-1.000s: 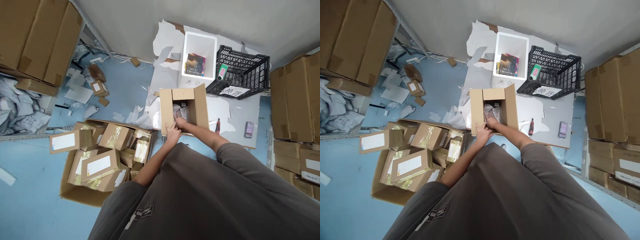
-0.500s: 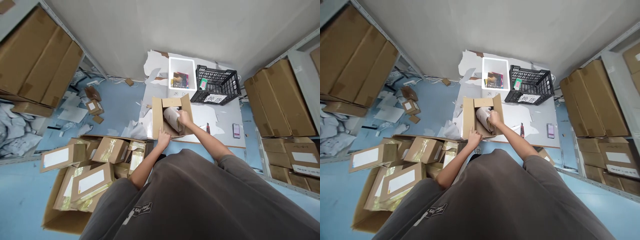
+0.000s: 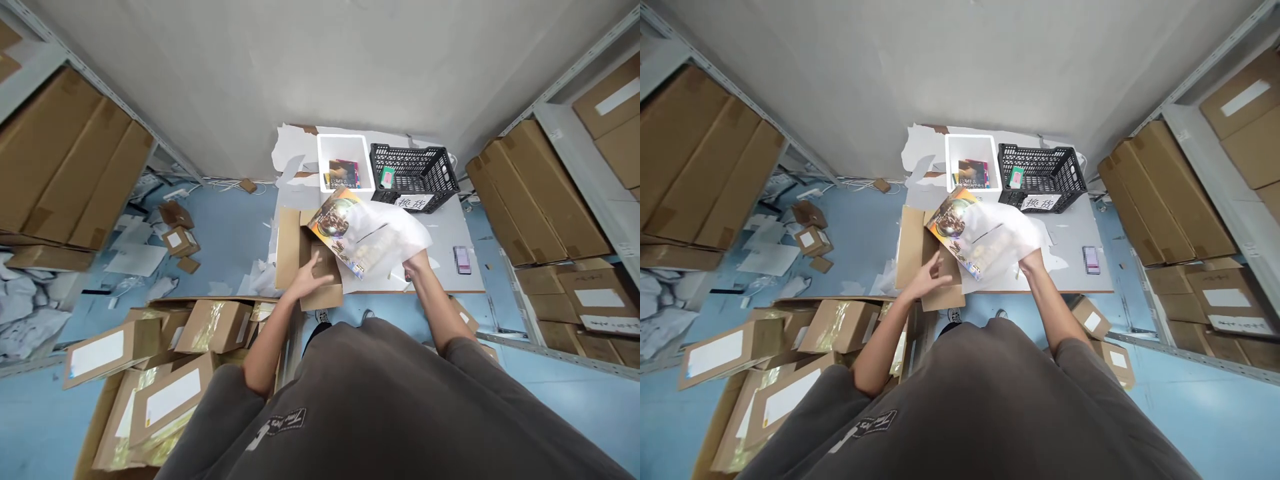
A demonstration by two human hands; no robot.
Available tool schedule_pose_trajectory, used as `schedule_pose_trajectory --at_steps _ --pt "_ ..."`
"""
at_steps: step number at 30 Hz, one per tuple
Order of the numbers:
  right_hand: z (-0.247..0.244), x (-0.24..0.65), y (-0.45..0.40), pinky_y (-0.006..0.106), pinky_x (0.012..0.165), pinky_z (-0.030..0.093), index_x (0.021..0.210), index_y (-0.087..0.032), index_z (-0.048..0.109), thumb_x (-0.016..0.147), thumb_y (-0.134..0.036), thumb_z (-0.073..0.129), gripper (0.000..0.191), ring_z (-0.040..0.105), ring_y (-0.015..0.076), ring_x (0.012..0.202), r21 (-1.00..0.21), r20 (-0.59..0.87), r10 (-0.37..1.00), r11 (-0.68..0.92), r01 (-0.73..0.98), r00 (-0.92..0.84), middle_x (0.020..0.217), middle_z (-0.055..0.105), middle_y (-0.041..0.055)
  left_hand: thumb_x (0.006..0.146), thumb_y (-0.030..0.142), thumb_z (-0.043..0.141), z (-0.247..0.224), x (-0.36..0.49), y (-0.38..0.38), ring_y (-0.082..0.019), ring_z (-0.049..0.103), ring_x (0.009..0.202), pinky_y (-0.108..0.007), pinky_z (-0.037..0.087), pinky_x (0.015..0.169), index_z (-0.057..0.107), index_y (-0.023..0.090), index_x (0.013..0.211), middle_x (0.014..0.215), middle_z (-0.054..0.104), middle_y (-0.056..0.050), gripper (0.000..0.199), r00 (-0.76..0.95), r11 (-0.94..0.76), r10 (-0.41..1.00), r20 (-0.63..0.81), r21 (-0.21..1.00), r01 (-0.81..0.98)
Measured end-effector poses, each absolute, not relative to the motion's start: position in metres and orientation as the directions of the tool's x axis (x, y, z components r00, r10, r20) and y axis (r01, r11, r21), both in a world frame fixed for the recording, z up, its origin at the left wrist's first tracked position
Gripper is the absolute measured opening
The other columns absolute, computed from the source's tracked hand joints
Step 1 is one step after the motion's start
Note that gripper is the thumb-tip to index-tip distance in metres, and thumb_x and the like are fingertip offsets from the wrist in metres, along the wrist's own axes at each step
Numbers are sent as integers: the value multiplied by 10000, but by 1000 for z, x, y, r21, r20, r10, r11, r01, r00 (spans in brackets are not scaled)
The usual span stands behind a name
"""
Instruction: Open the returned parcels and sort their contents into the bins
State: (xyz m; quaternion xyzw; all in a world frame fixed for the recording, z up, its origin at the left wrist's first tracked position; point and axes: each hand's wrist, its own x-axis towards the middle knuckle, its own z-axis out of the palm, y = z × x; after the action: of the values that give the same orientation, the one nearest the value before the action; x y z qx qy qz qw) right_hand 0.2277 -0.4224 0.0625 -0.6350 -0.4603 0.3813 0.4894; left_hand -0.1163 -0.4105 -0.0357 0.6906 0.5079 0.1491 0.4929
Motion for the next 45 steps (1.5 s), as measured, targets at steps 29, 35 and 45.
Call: schedule_pose_trajectory --at_steps 29,35,45 --pt "-88 388 -466 487 1088 624 1259 -260 661 544 -374 1020 809 770 315 1156 -913 -333 905 -238 -331 266 1188 825 62 859 340 924 -88 146 -415 -377 572 1561 -498 482 1290 547 221 1679 1648 648 -160 910 339 272 911 -237 961 -59" --pt "-153 378 -463 495 1063 626 1277 -214 661 606 -406 948 754 767 329 1136 -903 -422 854 -367 -223 303 1203 811 118 847 240 848 -153 155 -420 -357 684 1434 -490 539 1230 606 145 1612 1553 715 -210 808 182 433 882 -435 900 57" --pt "-245 358 -420 514 1252 492 1500 -105 633 767 -375 846 809 647 385 1408 -686 -491 773 -628 368 403 1479 696 234 806 125 779 -241 137 -388 -316 751 1264 -373 578 1092 731 189 1484 1347 823 -121 683 -34 508 831 -555 732 454"
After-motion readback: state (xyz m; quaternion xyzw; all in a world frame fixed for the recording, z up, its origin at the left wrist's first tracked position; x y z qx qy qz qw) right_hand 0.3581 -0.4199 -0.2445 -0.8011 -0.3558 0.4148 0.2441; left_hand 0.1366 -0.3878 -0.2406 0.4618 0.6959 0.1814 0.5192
